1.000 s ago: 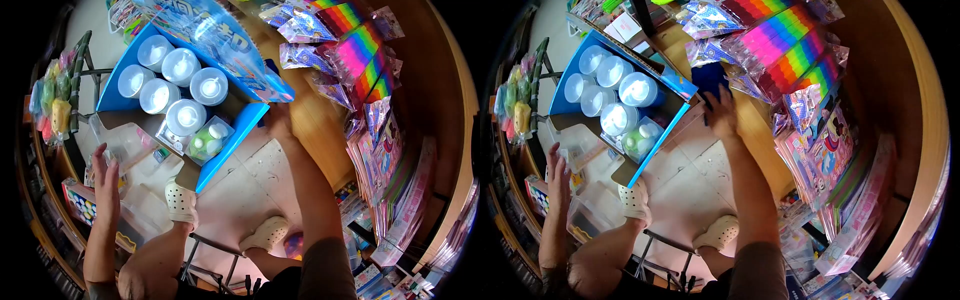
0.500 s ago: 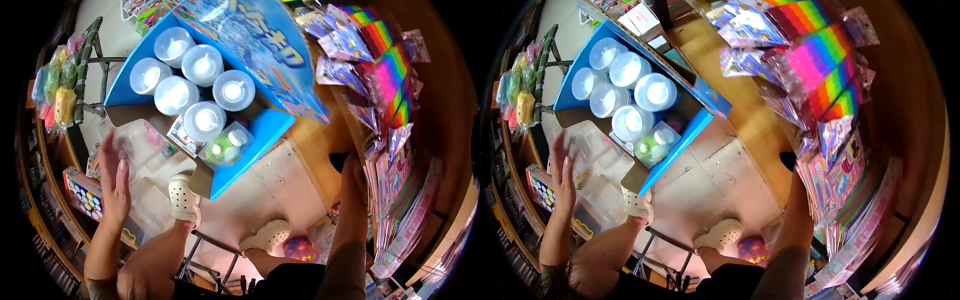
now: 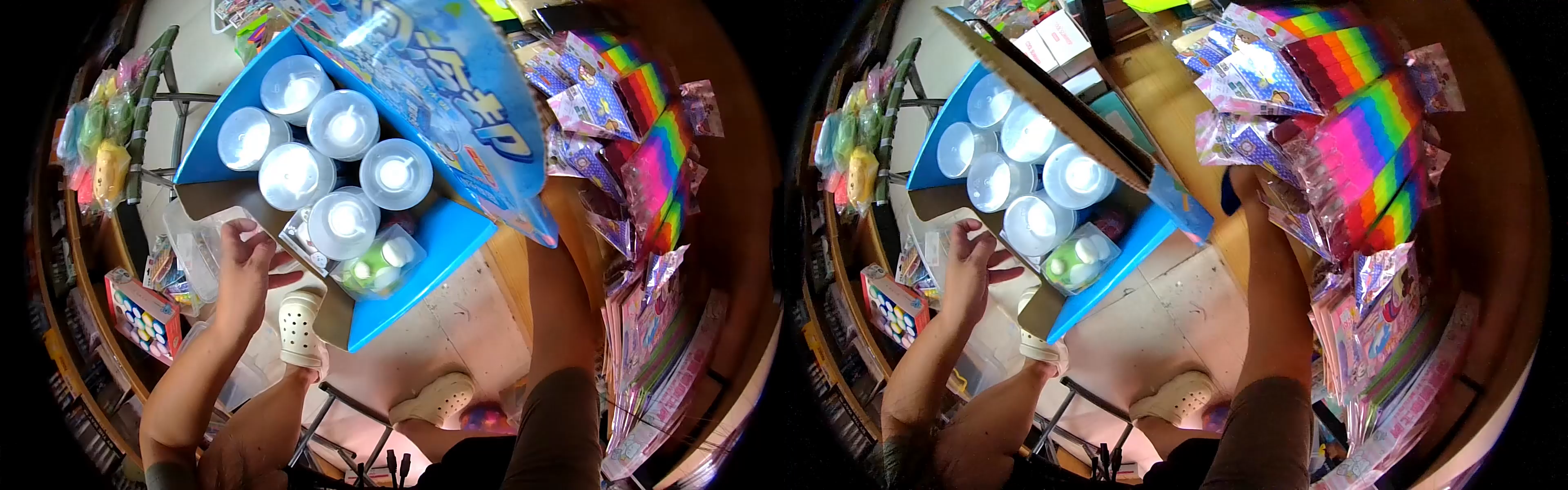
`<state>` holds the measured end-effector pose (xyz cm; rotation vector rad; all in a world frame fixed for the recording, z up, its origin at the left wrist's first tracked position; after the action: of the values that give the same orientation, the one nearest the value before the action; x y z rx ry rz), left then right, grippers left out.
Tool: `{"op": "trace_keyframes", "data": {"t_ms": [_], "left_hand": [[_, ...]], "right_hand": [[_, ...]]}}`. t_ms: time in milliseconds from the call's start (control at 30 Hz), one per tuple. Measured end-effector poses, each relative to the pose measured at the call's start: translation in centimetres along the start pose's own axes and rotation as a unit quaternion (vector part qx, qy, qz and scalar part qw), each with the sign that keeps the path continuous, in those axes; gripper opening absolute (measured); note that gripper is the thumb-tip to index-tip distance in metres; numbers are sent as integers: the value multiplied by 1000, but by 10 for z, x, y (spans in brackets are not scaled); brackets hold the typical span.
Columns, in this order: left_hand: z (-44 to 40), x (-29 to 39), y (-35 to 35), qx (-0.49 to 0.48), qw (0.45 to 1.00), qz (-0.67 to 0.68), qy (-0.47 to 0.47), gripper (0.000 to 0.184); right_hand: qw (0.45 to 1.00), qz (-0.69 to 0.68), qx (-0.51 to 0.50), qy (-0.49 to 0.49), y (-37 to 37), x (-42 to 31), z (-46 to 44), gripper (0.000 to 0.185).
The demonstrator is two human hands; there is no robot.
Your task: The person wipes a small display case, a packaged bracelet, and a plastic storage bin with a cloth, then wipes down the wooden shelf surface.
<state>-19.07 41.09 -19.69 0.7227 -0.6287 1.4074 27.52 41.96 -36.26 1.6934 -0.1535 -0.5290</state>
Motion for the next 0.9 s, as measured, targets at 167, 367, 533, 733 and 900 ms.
{"op": "trace_keyframes", "data": {"t_ms": [167, 367, 533, 733, 900], "left_hand": [[3, 20, 5, 62, 992, 25, -104, 27], [-14, 34, 6, 111, 993, -19, -43, 54], [-48, 34, 28, 99, 986, -19, -132, 51], [-69, 41, 47, 131, 976, -43, -170, 32], [-78, 24, 90, 144, 977, -80, -133, 27]], "right_hand": [[996, 39, 20, -73, 34, 66, 64, 52], [975, 60, 52, -206, 54, 126, 113, 52], [974, 47, 65, -210, 43, 82, 57, 52], [997, -32, 26, -72, -7, -39, -32, 52], [997, 14, 68, -23, -14, -81, -33, 41]]}}
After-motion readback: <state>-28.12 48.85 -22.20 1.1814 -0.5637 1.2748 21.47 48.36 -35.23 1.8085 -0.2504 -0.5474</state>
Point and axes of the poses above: each hand's wrist, its own z-axis away from the middle knuckle, its own y-axis out of the back of the hand, x = y × z, the point moved 5 cm from there along -z, towards the middle knuckle, and after that the axes turned 2 degrees about y, right-handed, at the moved point
